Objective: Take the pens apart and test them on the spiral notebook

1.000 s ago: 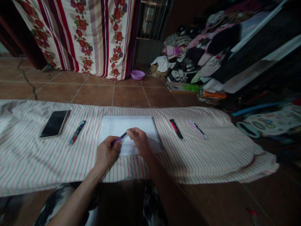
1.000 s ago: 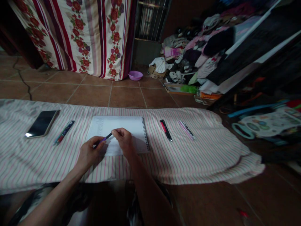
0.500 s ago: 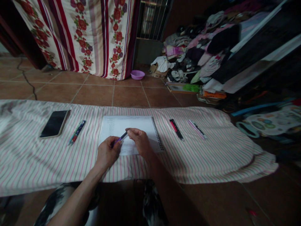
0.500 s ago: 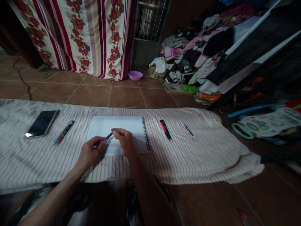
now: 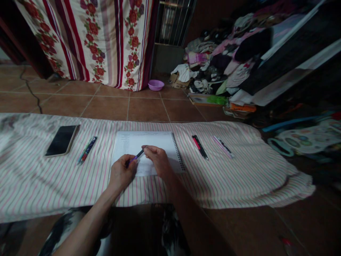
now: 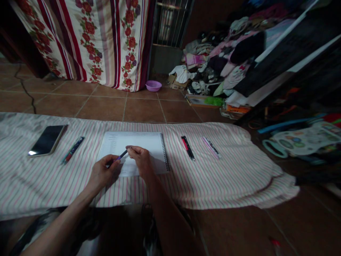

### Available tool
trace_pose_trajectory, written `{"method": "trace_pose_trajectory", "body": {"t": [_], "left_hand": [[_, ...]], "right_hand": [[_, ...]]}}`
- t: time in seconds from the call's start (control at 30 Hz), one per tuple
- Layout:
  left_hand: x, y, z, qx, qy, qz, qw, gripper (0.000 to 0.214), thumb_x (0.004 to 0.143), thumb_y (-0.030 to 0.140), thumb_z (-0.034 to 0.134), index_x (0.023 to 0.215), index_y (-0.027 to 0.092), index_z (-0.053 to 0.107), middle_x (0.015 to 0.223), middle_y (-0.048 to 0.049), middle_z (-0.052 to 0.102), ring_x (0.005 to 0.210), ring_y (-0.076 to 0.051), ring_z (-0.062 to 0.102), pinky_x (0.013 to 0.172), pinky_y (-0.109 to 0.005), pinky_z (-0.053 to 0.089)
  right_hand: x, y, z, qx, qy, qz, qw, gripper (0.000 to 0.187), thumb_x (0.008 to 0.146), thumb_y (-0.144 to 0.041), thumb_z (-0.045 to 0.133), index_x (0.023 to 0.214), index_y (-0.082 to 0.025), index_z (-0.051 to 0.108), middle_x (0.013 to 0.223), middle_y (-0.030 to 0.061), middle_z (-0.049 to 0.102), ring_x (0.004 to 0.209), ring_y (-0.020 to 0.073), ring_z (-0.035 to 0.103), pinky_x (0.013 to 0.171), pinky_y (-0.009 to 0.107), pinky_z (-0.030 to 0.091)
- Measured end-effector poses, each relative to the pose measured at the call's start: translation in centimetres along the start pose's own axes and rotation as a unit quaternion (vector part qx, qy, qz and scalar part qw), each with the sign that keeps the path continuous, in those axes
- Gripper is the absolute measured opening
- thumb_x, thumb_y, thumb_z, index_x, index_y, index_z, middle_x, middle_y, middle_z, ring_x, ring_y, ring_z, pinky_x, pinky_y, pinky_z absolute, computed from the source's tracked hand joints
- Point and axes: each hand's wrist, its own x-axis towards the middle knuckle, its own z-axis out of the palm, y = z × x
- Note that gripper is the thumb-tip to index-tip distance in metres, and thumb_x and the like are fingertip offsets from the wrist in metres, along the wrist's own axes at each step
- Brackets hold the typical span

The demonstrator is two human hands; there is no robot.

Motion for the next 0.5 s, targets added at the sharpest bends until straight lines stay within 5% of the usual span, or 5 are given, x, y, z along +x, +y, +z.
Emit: {"method": "trace_pose_trajectory", "body": {"t": [0.5], "left_hand": [[0.15,-0.04,0.14,-0.068,-0.013,-0.021,0.997,0.025,0.075,0.041,0.052,0.080,0.018,0.063,0.067,-0.0007,0.064,0.062,-0.016,0.057,0.061,-0.028,0.044]], "right_hand": [[-0.21,-0.13,-0.03,0.016,-0.012,0.017,1.000,0.033,0.061,-0.038,0.070,0.087,-0.019,0.072,0.077,0.0013,0.065,0.068,0.0111,0.052,0.068,0.026,0.040]]}}
